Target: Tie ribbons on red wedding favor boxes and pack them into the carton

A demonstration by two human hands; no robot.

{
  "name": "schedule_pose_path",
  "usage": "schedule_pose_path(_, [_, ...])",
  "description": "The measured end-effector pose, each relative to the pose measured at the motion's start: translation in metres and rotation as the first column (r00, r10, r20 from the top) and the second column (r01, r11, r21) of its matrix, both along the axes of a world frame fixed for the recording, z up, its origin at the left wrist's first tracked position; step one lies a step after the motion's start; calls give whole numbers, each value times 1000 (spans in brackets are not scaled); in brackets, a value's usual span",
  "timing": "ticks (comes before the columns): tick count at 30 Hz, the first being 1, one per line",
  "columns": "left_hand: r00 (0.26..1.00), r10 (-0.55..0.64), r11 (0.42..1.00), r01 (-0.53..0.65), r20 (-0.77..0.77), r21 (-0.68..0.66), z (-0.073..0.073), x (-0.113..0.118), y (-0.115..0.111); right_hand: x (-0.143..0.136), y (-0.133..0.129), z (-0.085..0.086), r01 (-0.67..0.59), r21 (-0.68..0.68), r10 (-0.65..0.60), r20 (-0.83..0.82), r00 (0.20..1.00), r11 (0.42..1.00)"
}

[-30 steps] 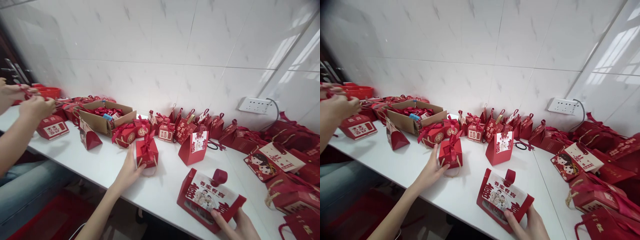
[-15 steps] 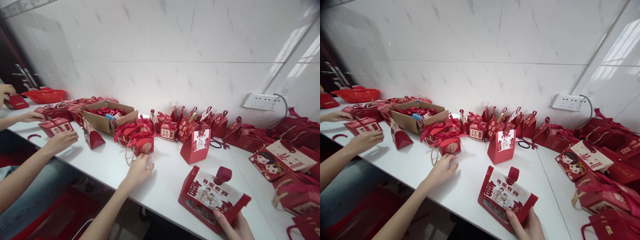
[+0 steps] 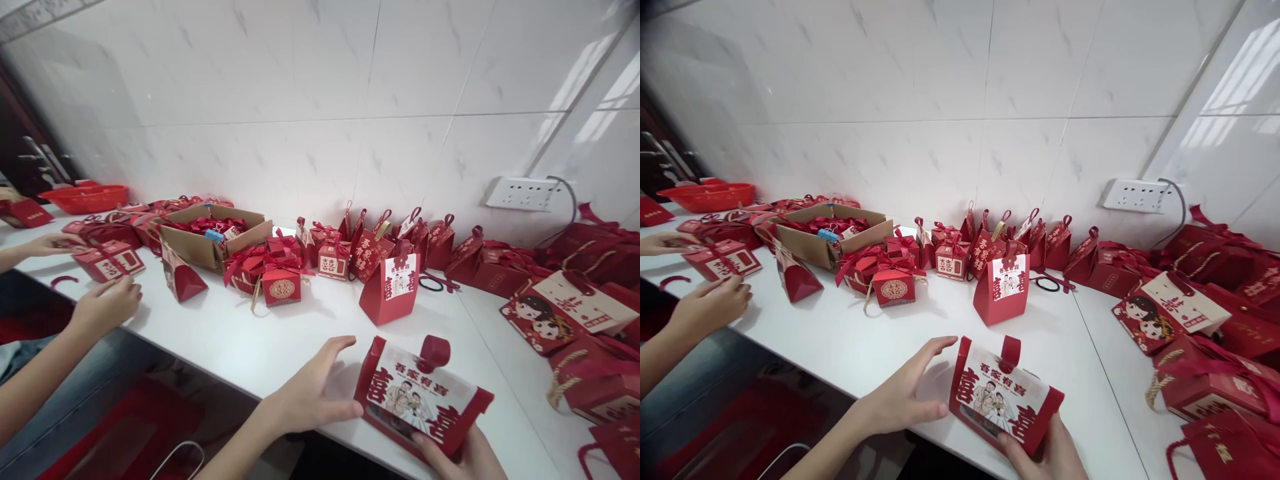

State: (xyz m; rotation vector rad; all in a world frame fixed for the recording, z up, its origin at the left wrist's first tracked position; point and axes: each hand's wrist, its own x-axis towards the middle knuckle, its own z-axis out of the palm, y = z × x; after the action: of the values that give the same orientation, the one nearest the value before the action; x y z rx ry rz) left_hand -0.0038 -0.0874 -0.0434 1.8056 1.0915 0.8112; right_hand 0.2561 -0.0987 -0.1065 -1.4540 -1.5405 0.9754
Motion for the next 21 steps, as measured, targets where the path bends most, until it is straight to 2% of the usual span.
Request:
schedule_pose_path(5, [987,0,1000,-1,159,7,4,20,12,-2,4,3,-1,23,0,22,1000,1000])
schedule_pose_path(11, [959,41,999,-44,281,4,-2,31,19,-7,7,15,62,83,-68,73,995,995])
schedule_pose_path(16, [956,90,993,-107,278,46,-4,31,17,-8,11,21,-57,95,41,162,986,994])
schedule_pose_path(21, [924,74,989,-117,375,93,9,39,18,-10,9,32,-135,112,117,153,981,984])
